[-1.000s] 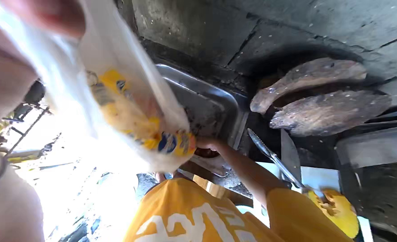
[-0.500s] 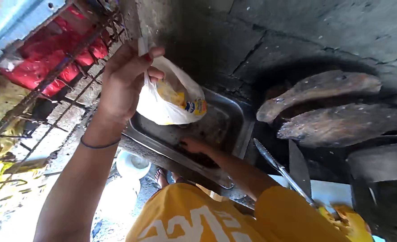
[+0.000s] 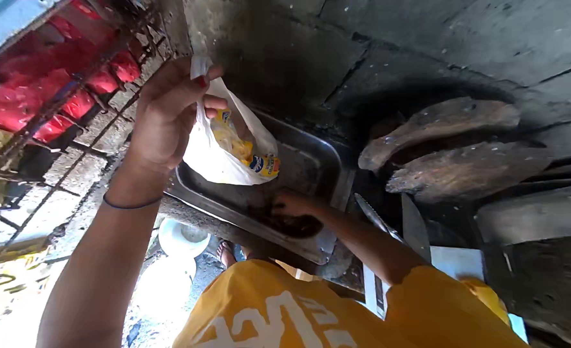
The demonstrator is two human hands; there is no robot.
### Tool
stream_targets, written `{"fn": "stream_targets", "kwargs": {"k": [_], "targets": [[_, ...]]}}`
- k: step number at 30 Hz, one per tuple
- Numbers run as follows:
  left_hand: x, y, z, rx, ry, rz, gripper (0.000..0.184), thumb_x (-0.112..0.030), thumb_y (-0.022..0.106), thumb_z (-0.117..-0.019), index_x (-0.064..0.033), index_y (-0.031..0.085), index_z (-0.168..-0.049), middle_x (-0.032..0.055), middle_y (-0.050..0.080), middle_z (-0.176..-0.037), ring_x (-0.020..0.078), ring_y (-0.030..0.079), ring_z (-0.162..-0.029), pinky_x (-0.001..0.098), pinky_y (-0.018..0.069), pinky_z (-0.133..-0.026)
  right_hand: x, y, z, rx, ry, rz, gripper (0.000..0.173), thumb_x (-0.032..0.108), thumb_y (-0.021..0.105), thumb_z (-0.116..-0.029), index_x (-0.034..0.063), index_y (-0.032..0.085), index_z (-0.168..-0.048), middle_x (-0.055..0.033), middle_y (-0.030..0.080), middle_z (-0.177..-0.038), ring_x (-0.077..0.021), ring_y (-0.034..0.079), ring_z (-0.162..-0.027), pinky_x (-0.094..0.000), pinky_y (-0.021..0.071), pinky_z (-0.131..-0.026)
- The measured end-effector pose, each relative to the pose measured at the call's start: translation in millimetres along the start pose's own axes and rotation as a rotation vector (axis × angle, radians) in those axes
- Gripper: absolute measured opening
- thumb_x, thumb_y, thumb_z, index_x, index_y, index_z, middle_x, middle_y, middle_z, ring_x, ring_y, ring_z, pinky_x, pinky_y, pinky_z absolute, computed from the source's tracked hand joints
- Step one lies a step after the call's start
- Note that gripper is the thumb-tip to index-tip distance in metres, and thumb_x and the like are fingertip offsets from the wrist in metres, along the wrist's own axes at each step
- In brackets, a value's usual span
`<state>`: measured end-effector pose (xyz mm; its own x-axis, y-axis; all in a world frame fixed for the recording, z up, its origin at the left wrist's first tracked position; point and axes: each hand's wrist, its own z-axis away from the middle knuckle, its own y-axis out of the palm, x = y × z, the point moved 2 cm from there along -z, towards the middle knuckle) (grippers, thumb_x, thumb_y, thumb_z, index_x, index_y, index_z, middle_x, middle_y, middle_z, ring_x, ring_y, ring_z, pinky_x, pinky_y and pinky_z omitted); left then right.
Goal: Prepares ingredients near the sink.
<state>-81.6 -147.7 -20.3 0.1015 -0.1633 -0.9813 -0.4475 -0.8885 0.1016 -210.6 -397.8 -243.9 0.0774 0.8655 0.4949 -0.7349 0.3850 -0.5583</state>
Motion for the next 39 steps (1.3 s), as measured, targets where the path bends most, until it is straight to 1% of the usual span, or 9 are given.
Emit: {"fn": "stream_targets", "kwargs": {"k": [5,8,13,16,19,25,28,32,39], "targets": [[5,4,2,0.035,-0.009,0.004,0.030,-0.014,0.041,-0.0987,-0.0094,0.053,-0.126,0.0047,0.068,-0.126,0.0132,0.071,-0.089,0.0280,0.0592,-0.074,-14,9,-27,-0.257,0.169,-0.073,0.068,0.064,0.057,-0.0969,0.0208,0.054,-0.149,-0.0234,0.038,-0.159,-0.0474,0.033,-0.147,-0.0683,0.0275,-0.116],[6,9,4,0.062,-0.022,-0.013,0.031,-0.016,0.042,-0.0995,-0.0092,0.052,-0.128,0.0043,0.068,-0.125,0.0127,0.070,-0.089,0.0275,0.0590,-0.074,10,47,-36,-0.185,-0.050,0.132,0.051,0.056,0.048,-0.1039,0.0324,0.055,-0.148,-0.0171,0.038,-0.162,-0.0483,0.022,-0.152,-0.0760,0.0119,-0.116],[5,12,9,0.055,-0.047,-0.004,0.028,-0.015,0.044,-0.1005,-0.0099,0.053,-0.126,0.0045,0.068,-0.123,0.0128,0.071,-0.086,0.0267,0.0598,-0.072,0,43,-4,0.048,-0.095,0.267,0.040,0.032,0.060,-0.1016,0.0208,0.064,-0.140,-0.0167,0.037,-0.162,-0.0458,0.022,-0.152,-0.0729,0.0114,-0.119],[5,11,12,0.066,-0.040,0.016,0.026,-0.014,0.043,-0.1005,-0.0101,0.054,-0.123,0.0043,0.070,-0.121,0.0127,0.071,-0.084,0.0267,0.0601,-0.072,-6,9,8,0.019,0.056,-0.096,0.045,0.031,0.066,-0.1006,0.0028,0.064,-0.135,-0.0231,0.050,-0.150,-0.0410,0.044,-0.141,-0.0622,0.0295,-0.118],[6,14,17,0.107,-0.030,0.023,0.021,-0.014,0.042,-0.1015,-0.0119,0.056,-0.118,0.0021,0.071,-0.117,0.0095,0.069,-0.076,0.0248,0.0591,-0.066,-29,8,-14,-0.219,0.201,-0.260,0.055,0.044,0.066,-0.0995,0.0095,0.058,-0.142,-0.0219,0.060,-0.139,-0.0392,0.055,-0.132,-0.0599,0.0403,-0.112],[13,17,54,0.236,-0.125,0.023,0.029,-0.019,0.045,-0.0986,-0.0128,0.054,-0.126,0.0012,0.069,-0.121,0.0089,0.068,-0.077,0.0266,0.0586,-0.066,-1,56,4,-0.130,0.305,0.050,0.067,0.065,0.050,-0.0994,0.0317,0.042,-0.157,-0.0201,0.018,-0.169,-0.0495,0.020,-0.152,-0.0710,0.0239,-0.116],[21,17,80,0.271,-0.159,0.039,0.034,-0.013,0.046,-0.0953,-0.0129,0.053,-0.129,0.0009,0.069,-0.122,0.0074,0.068,-0.078,0.0242,0.0585,-0.067,9,57,11,-0.082,0.295,0.013,0.062,0.059,0.047,-0.1030,0.0249,0.047,-0.154,-0.0189,0.025,-0.167,-0.0466,0.025,-0.151,-0.0677,0.0263,-0.116],[29,14,96,0.265,-0.201,0.048,0.038,-0.012,0.046,-0.0939,-0.0115,0.054,-0.131,0.0036,0.068,-0.125,0.0090,0.069,-0.080,0.0238,0.0584,-0.069,12,50,11,-0.012,0.174,-0.144,0.053,0.046,0.048,-0.1072,0.0089,0.057,-0.145,-0.0234,0.054,-0.146,-0.0408,0.049,-0.138,-0.0629,0.0347,-0.114],[32,15,101,0.267,-0.174,0.072,0.040,-0.016,0.049,-0.0940,-0.0136,0.054,-0.133,0.0009,0.066,-0.126,0.0071,0.067,-0.079,0.0236,0.0579,-0.067,-23,33,-2,0.111,0.354,-0.679,0.053,0.035,0.063,-0.1017,0.0028,0.055,-0.142,-0.0204,0.056,-0.142,-0.0306,0.053,-0.131,-0.0530,0.0400,-0.110]]}}
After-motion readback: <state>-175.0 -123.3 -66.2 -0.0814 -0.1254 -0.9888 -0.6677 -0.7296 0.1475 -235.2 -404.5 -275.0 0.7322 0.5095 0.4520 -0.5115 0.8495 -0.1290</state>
